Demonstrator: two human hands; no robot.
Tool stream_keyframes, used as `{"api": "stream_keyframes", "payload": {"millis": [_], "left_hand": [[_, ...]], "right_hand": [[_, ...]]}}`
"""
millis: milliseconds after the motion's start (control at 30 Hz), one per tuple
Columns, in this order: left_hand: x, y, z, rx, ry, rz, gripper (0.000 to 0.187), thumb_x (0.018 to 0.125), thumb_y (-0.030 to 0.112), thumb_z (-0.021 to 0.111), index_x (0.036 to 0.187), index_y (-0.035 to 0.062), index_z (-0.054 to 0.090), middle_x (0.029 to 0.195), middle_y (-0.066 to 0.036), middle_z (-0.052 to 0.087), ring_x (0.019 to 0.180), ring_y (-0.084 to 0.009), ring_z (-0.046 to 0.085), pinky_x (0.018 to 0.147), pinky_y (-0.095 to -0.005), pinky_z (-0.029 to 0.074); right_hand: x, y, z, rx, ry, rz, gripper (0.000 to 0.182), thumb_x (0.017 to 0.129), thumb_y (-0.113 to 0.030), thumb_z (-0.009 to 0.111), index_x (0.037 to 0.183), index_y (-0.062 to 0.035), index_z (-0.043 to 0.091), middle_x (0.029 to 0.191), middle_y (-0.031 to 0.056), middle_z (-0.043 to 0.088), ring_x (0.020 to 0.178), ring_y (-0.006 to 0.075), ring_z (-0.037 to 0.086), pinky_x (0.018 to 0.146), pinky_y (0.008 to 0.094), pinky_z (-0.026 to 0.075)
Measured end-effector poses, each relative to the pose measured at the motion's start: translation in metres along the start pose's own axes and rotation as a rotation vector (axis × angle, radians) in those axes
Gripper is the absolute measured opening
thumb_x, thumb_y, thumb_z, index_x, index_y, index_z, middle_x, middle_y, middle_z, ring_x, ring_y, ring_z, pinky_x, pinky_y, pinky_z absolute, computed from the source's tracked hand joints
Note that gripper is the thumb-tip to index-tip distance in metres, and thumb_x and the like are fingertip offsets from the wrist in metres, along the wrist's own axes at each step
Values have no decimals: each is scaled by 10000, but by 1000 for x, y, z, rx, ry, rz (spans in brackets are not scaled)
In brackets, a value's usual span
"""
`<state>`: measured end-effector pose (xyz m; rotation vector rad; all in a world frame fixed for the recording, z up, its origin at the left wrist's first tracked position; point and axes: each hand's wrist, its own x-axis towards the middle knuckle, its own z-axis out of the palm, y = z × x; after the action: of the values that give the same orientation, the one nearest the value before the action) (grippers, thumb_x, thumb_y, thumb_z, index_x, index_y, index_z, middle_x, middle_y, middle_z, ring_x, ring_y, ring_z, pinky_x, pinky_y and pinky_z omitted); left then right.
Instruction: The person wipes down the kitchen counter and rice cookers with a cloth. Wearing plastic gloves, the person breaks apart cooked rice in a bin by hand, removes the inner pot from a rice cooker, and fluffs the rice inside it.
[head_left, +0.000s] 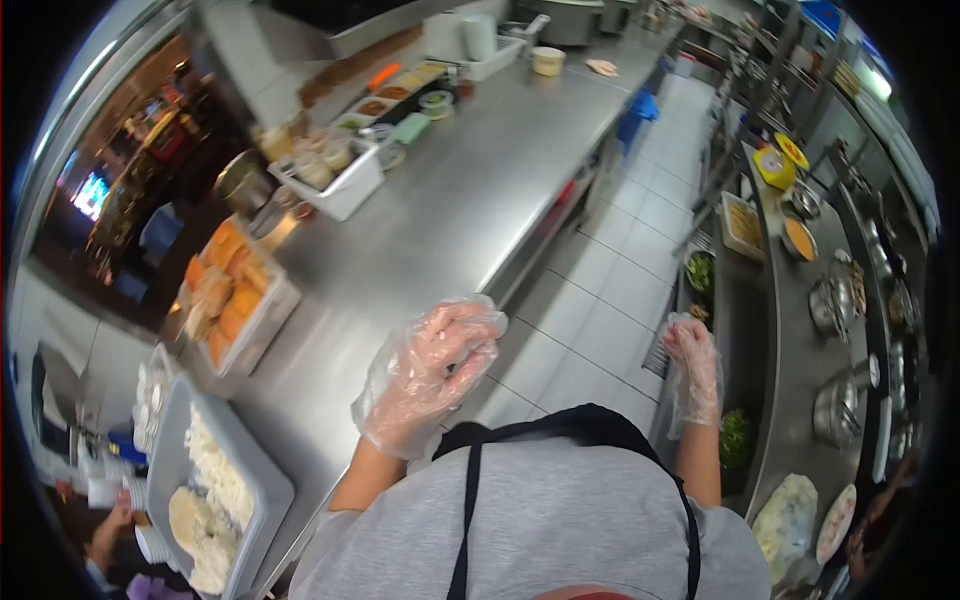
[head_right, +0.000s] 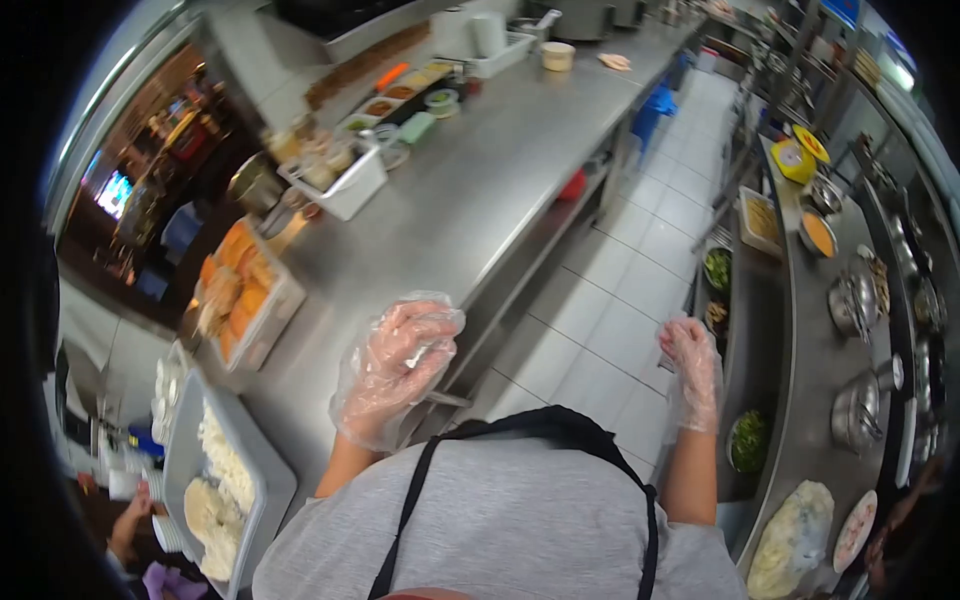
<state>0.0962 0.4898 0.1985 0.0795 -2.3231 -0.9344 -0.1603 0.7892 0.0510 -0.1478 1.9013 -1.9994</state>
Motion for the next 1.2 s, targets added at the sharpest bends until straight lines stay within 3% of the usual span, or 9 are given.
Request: {"api": "stream_keyframes", "payload": {"millis": [133, 200, 333, 367, 400, 467, 867, 967, 1200], "left_hand": [[56, -22, 51, -34, -96, -7, 170, 755, 25, 673, 916, 66, 633, 952, -101, 646, 932, -283, 610, 811, -372, 481], [87, -46, 74, 25, -108, 12, 153, 759, 19, 662, 904, 55, 628, 949, -103, 645, 923, -277, 616, 806, -363, 482], [161, -111, 107, 134, -39, -48, 157, 744, 4, 654, 893, 37, 621, 895, -88, 630, 836, -232, 603, 753, -328, 478], [185, -120, 110, 185, -17, -59, 144, 763, 9, 640, 902, 38, 621, 901, -86, 624, 830, -219, 593, 746, -319, 474], [213, -127, 112, 238, 5, -71, 132, 782, 14, 627, 911, 38, 621, 906, -83, 618, 824, -206, 584, 740, -310, 470], [269, -153, 124, 174, 82, -87, 123, 802, 28, 616, 924, 43, 623, 925, -81, 614, 840, -200, 581, 745, -308, 468], [601, -198, 351, -47, -220, 137, 171, 821, 98, 644, 987, 59, 630, 1003, -53, 605, 924, -166, 561, 761, -287, 466], [654, -269, 412, -399, 139, -181, 364, 858, 209, 639, 1186, 89, 540, 1154, -71, 569, 1043, -186, 545, 797, -322, 482], [726, -416, 410, -1325, 849, -675, 657, 918, 248, 555, 1434, 118, 171, 1417, -113, 225, 1155, -349, 449, 893, -471, 487]], "right_hand": [[69, 28, -54, -170, 130, 34, 195, 893, -223, 583, 918, -37, 639, 842, 59, 641, 793, 176, 622, 739, 321, 513], [110, 70, -92, -1265, 167, -273, 262, 894, -269, 558, 933, -24, 642, 894, 126, 659, 804, 296, 629, 785, 397, 514], [170, 242, -188, -1638, -115, 46, 414, 826, -425, 571, 873, -28, 678, 921, 196, 645, 852, 409, 594, 763, 448, 489], [153, 216, -186, -1411, -89, 360, 377, 828, -391, 565, 788, -37, 689, 842, 194, 653, 767, 398, 605, 687, 451, 494], [158, 200, -185, -1296, -137, 718, 610, 691, -531, 682, 1014, -15, 662, 1144, 203, 609, 1086, 294, 587, 926, 382, 465], [147, 168, -179, -1216, 48, 851, 522, 737, -503, 643, 956, -30, 681, 969, 198, 665, 967, 296, 641, 889, 376, 480], [363, 119, -264, -877, 380, 581, 381, 867, -411, 506, 860, -75, 686, 872, 175, 671, 843, 320, 647, 742, 431, 496], [448, 195, -323, -1242, -107, 475, 337, 837, -404, 547, 834, -94, 680, 824, 179, 665, 789, 319, 645, 725, 437, 494], [722, -18, -299, -1217, -287, 272, 334, 811, -382, 573, 860, -66, 671, 861, 188, 664, 851, 347, 631, 771, 440, 489]]}}
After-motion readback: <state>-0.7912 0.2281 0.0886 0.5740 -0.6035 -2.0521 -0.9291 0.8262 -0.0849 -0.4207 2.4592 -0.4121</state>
